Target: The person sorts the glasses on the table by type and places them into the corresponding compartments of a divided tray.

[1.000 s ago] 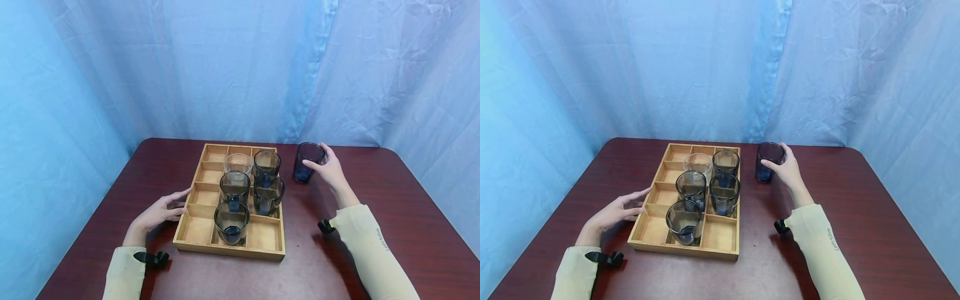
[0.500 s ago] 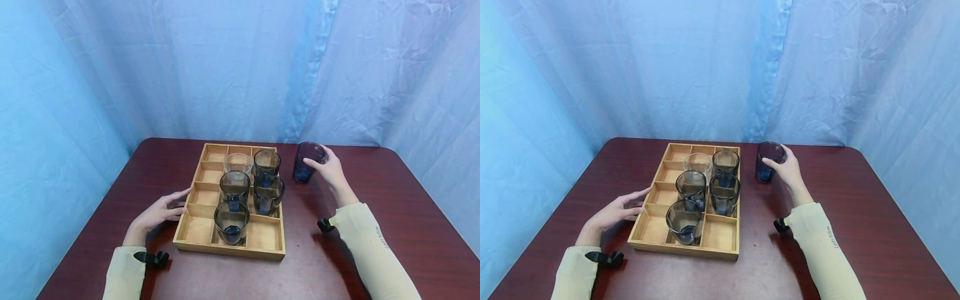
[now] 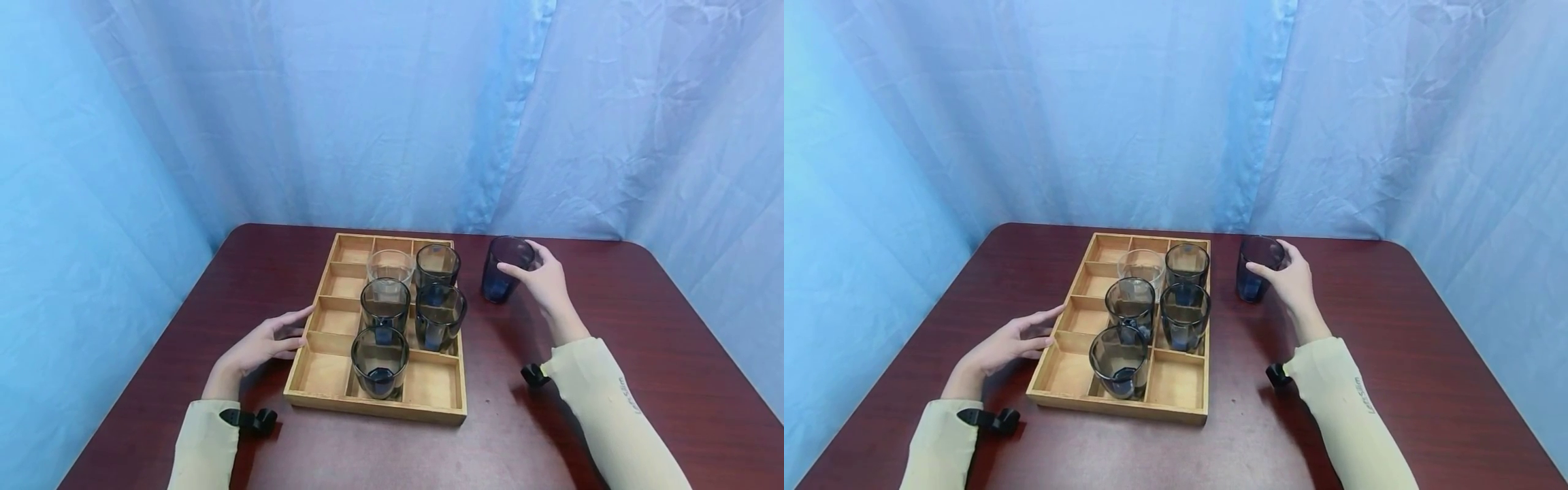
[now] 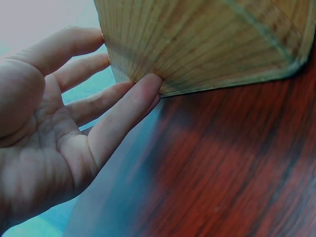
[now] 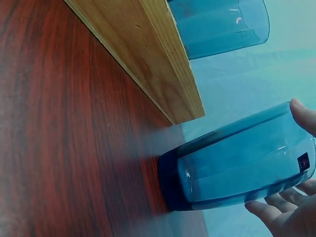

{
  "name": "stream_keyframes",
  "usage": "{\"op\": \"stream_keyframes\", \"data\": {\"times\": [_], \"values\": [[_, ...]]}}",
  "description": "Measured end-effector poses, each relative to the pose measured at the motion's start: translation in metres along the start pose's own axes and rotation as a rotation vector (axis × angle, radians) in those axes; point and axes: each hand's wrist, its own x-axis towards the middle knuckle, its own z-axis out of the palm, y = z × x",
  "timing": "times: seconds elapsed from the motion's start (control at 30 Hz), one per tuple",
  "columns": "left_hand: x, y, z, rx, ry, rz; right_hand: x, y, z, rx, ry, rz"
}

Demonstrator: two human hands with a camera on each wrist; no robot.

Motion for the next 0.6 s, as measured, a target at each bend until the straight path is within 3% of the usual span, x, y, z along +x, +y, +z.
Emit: {"op": "stream_keyframes", "data": {"times": [0.6], "values": [[0.001, -0.002, -0.001, -0.001, 0.0, 0.0, -0.035, 0.002, -0.011, -0.039, -0.032, -0.009]]}}
